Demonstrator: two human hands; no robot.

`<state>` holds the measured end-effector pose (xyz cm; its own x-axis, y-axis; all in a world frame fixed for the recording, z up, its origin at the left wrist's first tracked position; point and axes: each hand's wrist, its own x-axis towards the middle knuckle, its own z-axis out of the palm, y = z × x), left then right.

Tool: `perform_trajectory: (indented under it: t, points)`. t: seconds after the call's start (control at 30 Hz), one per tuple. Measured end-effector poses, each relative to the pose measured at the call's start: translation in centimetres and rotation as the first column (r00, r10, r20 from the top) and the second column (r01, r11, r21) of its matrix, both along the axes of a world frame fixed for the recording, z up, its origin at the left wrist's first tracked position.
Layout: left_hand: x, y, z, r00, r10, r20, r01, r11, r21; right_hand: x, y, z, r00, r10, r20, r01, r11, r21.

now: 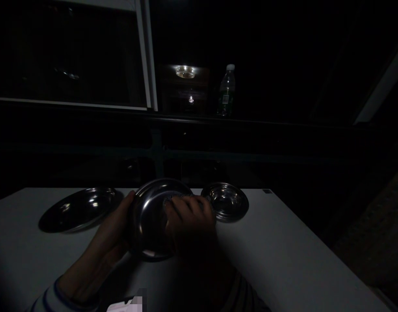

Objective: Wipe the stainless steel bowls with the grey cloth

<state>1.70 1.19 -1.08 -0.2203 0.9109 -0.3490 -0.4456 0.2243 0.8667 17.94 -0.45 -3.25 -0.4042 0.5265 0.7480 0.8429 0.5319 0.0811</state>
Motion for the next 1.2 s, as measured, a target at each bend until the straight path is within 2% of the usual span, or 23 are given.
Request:
perform_trajectory:
  t: [0.13,0.3,0.43,0.6,0.73,0.87,1.0,1.1,1.2]
  points:
    - [-0.1,0.0,0.3,0.998,0.057,0.028,-0.058,0.998,0.034,0.1,0.0,0.1,0.999,-0.048,0.0,0.048,0.999,-0.016]
    - [-0.1,0.0,0.5,0.999,-0.002,0.033,0.001,1.0,0.01,0.2,0.0,0.3,0.999,-0.035,0.018,0.035,0.999,0.013]
    - [-0.4,0.1,0.3,0.997,0.056,0.044,-0.058,0.997,0.052,0.5,0.1,0.3,0.999,-0.046,0.019,0.046,0.999,0.0]
    - [-0.5,0.2,0.4,0.997,0.017,0.07,-0.02,0.999,0.043,0.4,-0.1,0.7,0.999,-0.035,0.005,0.035,0.999,0.006]
    - [-0.6,0.2,0.7,0.992,0.077,0.1,-0.086,0.993,0.083,0.5,-0.1,0.7,0.998,-0.031,0.048,0.032,0.999,-0.027]
    - [-0.7,0.3,0.7,0.995,0.049,0.088,-0.055,0.997,0.059,0.4,0.0,0.6,0.998,-0.062,0.023,0.062,0.998,-0.002]
    - [-1.1,0.4,0.7,0.992,0.098,0.084,-0.105,0.991,0.086,0.2,-0.3,0.6,0.998,-0.033,0.053,0.035,0.998,-0.044]
    - [-1.3,0.5,0.8,0.989,0.088,0.117,-0.1,0.99,0.101,0.1,-0.4,0.6,0.999,-0.001,0.049,0.003,1.0,-0.031]
    - [-1.4,0.4,0.9,0.986,0.086,0.145,-0.1,0.99,0.095,-0.2,-0.6,0.5,0.999,-0.028,0.018,0.028,0.999,-0.019]
